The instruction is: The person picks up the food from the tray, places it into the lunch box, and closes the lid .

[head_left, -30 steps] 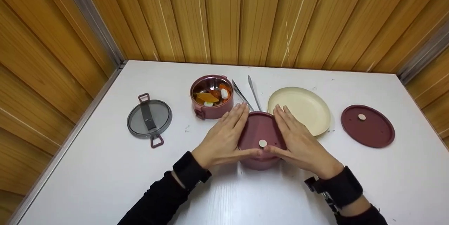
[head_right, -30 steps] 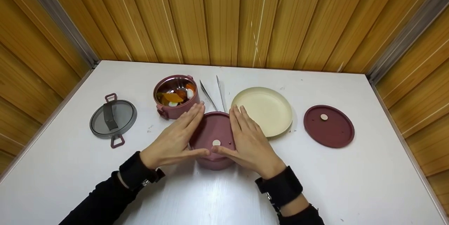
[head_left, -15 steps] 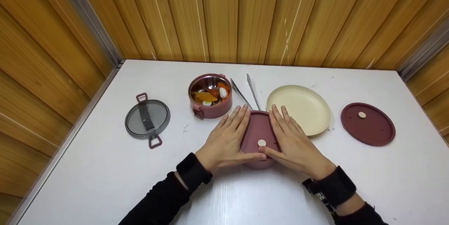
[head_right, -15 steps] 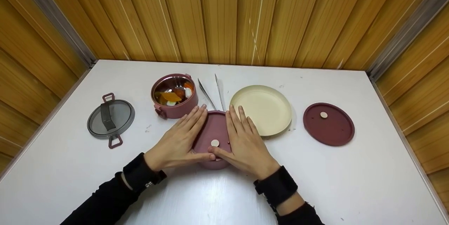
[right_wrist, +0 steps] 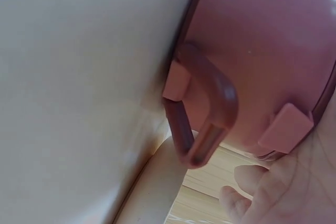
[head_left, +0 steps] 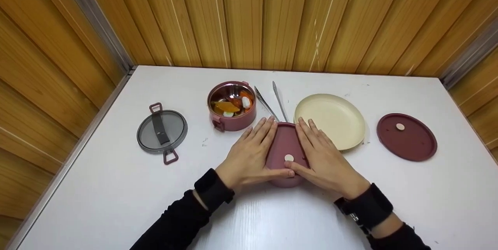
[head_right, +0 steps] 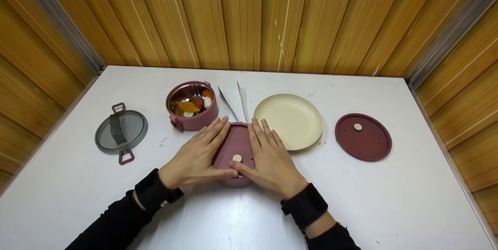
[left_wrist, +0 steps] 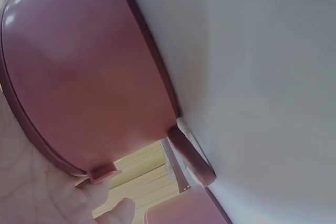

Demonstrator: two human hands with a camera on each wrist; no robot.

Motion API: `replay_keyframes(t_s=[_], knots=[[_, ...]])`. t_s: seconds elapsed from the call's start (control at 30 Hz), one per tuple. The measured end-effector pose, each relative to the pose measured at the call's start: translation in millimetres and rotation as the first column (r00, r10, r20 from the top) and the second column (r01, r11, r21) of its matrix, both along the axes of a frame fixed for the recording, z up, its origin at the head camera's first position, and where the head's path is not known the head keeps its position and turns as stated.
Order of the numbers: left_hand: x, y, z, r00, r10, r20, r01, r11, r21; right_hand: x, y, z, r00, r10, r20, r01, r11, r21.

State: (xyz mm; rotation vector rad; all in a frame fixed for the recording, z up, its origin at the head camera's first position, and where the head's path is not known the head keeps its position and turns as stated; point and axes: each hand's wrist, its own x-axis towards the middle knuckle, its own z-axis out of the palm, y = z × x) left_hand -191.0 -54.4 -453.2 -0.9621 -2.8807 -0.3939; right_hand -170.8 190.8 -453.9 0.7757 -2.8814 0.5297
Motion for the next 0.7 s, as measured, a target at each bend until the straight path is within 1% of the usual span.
replay_keyframes(t_s=[0.27,0.4,0.57,0.7], knots=[[-0.3,-0.6,4.6,1.000,-0.003,0.021,0.003,1.000,0.001,0.2,-0.9,3.2,0.999,-0.003,0.033,0.003,1.000,-0.006],[-0.8,-0.5,4.9,1.000,-0.007,0.012,0.007,1.000,0.000,0.1,-2.1,4.4,0.999,-0.012,0.043,0.012,1.000,-0.010],[-1.7,0.5,4.8,1.000,-0.006,0.013,0.007,1.000,-0.029,-1.5,-4.5,6.3,0.999,-0.018,0.045,0.017,1.000,0.015],[-4.0,3.6,5.9,1.000,-0.026,0.004,0.026,0.997,-0.070,-4.7,-7.7,7.4,0.999,-0.003,0.038,0.000,0.998,0.055]])
